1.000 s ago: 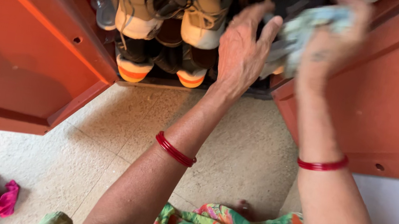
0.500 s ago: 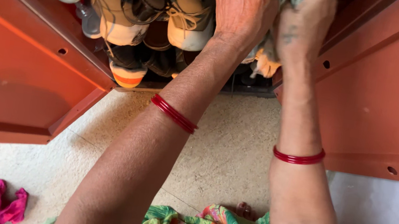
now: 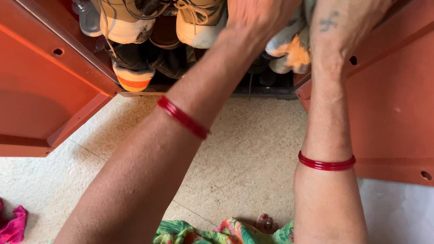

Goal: The person sits on the floor in front of an open shoe cabinet and wipes several pairs of shoes with a cloth. They remove shoes from the cabinet, wipe the exterior and interior surfaces, and place them back inside. The person handles multiple shoe types, including sandals and sneakers, one at a time.

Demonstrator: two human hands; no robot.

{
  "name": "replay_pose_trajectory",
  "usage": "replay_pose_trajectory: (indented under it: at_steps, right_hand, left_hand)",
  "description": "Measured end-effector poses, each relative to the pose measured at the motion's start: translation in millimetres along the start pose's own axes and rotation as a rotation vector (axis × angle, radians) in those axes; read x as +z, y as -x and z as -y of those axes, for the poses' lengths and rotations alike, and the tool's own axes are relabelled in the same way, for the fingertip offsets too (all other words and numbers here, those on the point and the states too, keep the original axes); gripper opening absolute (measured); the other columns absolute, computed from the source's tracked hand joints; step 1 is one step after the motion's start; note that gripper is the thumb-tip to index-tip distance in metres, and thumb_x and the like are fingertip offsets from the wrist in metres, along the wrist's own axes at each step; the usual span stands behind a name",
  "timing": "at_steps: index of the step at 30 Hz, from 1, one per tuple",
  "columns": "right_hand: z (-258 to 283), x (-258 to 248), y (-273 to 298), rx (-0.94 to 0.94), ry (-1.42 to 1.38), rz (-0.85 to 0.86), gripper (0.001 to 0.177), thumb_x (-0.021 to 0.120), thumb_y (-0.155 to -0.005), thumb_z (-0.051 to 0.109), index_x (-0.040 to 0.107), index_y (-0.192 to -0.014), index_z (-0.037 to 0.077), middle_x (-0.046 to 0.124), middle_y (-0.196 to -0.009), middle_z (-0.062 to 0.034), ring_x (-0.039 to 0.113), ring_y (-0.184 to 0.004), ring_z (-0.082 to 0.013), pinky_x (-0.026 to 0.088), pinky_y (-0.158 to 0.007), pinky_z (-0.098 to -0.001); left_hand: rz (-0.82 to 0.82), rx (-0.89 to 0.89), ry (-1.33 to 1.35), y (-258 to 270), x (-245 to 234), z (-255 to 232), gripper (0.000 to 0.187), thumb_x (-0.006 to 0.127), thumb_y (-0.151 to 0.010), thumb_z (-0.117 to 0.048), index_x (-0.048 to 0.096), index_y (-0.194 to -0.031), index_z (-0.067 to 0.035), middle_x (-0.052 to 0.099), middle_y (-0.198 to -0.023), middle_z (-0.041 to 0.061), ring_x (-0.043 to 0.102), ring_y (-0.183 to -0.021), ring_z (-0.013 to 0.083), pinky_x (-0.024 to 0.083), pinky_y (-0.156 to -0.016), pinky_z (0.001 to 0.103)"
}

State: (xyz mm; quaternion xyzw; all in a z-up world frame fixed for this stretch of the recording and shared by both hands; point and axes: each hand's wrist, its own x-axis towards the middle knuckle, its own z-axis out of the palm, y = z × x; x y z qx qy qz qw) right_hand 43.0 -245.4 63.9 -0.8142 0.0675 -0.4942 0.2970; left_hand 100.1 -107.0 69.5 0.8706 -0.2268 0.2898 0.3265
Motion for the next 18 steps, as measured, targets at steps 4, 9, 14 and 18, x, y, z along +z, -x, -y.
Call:
replay_pose_trajectory:
  at_steps: [4,9,14,18]
  right_hand:
    - [-11,-9,2,-0.087,0.070,-0.217,0.034,0.069,-0.073,-0.007,0.063,-0.106,-0.002,0.071,-0.094,-0.0098,0.071,-0.088,-0.0273,0.052,-0.084,-0.0493]
    - [-23,-14,10,0.240,-0.091,-0.012,0.041,0.062,-0.080,-0.008,0.058,-0.121,-0.002,0.072,-0.091,-0.0092,0.070,-0.079,-0.0225,0.055,-0.076,-0.0426]
    - [-75,-3,16,0.086,-0.200,-0.045,0.024,0.069,-0.086,0.000,0.063,-0.108,-0.001,0.074,-0.090,-0.0107,0.067,-0.078,-0.0246,0.058,-0.075,-0.0400]
    - [-122,9,56,0.339,-0.748,0.231,0.030,0.057,-0.109,0.024,0.053,-0.132,0.005,0.065,-0.120,-0.0027,0.063,-0.110,-0.0158,0.054,-0.100,-0.0334]
  left_hand:
    - [-0.213,0.133,0.079,7,11,-14,0.010,0.066,-0.074,-0.016,0.064,-0.069,-0.007,0.053,-0.053,0.004,0.050,-0.047,0.0197,0.046,-0.049,0.041]
    - [0.229,-0.256,0.222,-14,69,-28,0.029,0.067,-0.088,-0.030,0.062,-0.068,-0.010,0.050,-0.049,-0.001,0.050,-0.048,0.0149,0.044,-0.049,0.035]
    - [0.042,0.110,0.019,8,112,-60,0.012,0.066,-0.089,-0.019,0.067,-0.089,-0.006,0.062,-0.068,-0.001,0.060,-0.057,0.0127,0.051,-0.053,0.032]
    - [0.004,0.386,-0.531,29,110,-107,0.011,0.066,-0.090,-0.011,0.071,-0.099,-0.008,0.067,-0.081,0.002,0.064,-0.068,0.0178,0.052,-0.060,0.040]
